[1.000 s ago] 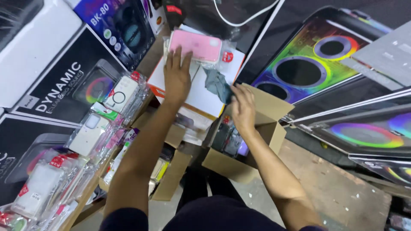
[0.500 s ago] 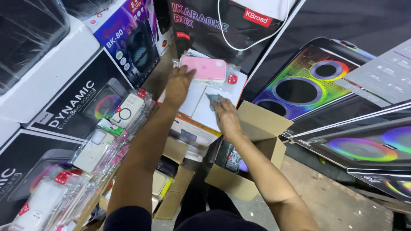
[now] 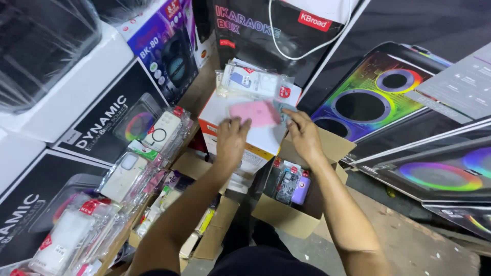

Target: The person is picking up various mobile phone cases and placing them into a cardboard shipping box.

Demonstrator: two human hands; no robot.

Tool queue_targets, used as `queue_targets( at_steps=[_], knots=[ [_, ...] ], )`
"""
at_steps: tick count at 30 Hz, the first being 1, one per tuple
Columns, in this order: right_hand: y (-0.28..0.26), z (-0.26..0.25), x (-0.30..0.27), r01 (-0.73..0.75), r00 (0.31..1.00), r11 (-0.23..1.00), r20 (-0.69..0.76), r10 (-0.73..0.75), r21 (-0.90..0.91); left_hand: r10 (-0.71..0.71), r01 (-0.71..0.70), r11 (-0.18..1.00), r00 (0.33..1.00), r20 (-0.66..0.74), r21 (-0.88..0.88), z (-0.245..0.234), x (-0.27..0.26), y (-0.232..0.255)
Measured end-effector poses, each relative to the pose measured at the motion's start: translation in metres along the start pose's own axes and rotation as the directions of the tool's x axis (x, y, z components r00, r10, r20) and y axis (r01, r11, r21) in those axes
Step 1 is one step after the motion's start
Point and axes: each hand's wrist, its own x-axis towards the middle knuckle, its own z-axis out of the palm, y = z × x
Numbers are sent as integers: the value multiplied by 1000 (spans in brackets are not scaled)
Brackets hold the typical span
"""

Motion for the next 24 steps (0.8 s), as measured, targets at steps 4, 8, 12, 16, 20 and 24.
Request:
queue_targets(
  at_steps=[4, 8, 12, 16, 20, 24],
  knots=[
    [-14, 37, 1, 94, 975, 987, -214, -64, 133, -16, 15, 999, 1000, -13, -52, -20, -33, 18],
    [-31, 106, 7, 451, 884, 893, -135, -447, -1, -19, 19, 985, 1000, 2, -173, -47, -34, 22],
    [1, 96, 11, 266, 962, 917, 138, -235, -296, 6, 3, 974, 999, 42, -228, -33, -48, 7],
    [25, 82, 19, 43, 993, 817, -62, -96, -576, -36, 61, 970, 993, 111, -234, -13, -59, 6],
    [-55, 99, 8, 202, 973, 885, -15, -229, -419, -1, -2, 984, 1000, -18, -176, -34, -46, 13],
    [4, 115, 19, 346, 938, 896, 106, -330, -279, 13, -14, 989, 1000, -13, -150, -35, -46, 8]
  ],
)
